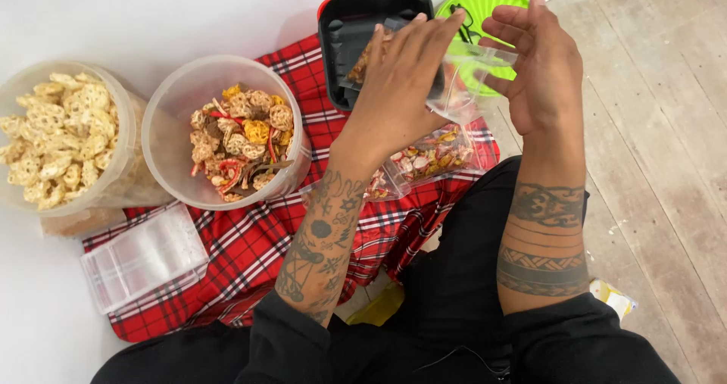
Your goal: Scooping snack mix from a bowl into small plastic bags using a spoon
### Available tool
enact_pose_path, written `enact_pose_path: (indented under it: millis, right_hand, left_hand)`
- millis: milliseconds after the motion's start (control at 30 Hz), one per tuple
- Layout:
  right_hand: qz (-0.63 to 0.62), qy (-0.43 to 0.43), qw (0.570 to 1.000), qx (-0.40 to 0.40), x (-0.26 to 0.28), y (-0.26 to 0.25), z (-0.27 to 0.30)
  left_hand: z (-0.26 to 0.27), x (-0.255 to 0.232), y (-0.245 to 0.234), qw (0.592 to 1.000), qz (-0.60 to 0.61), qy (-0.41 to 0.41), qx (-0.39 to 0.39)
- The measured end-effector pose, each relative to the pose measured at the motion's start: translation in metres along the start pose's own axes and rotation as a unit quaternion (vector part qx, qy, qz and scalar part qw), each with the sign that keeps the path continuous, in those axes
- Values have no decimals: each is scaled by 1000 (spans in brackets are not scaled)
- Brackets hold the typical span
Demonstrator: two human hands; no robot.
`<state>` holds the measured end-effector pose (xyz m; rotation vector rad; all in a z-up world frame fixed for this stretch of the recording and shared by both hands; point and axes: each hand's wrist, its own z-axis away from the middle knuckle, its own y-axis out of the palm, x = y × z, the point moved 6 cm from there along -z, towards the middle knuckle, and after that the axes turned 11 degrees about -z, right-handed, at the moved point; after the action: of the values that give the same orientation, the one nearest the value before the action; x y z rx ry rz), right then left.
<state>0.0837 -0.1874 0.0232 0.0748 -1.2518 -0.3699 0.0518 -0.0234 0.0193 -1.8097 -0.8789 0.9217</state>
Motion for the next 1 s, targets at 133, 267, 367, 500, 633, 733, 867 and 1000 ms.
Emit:
enact_pose_path:
  millis: [133, 267, 367, 500, 633, 733, 867, 1000]
  right_hand:
    - [-3, 15, 997, 79, -6, 13, 4]
    - [-25, -41, 991, 124, 6, 23, 12]
    - [-139, -75, 971, 180, 12, 26, 19]
    - [-288, -133, 874, 369, 20, 54, 47]
    - [-194, -142, 887, 394, 1, 78, 67]
    - [-97, -145, 886, 430, -23, 105, 88]
    - [23, -168, 863, 476, -54, 127, 120]
    - [130, -220, 835, 488, -70, 130, 146]
  left_hand:
    - [-6, -4, 2, 1000, 4, -1, 8]
    - [-6, -2, -4, 999, -9, 11, -49]
    - [1, -6, -31, 992, -13, 17, -127]
    - [13, -29, -70, 975, 13, 12, -223]
    - [25, -66, -86, 947, 118, -37, -296]
    - [43, -65, -92, 915, 213, -130, -317]
    - [71, -75, -89, 792, 440, -244, -345]
    - [91, -80, -88, 615, 653, -281, -342]
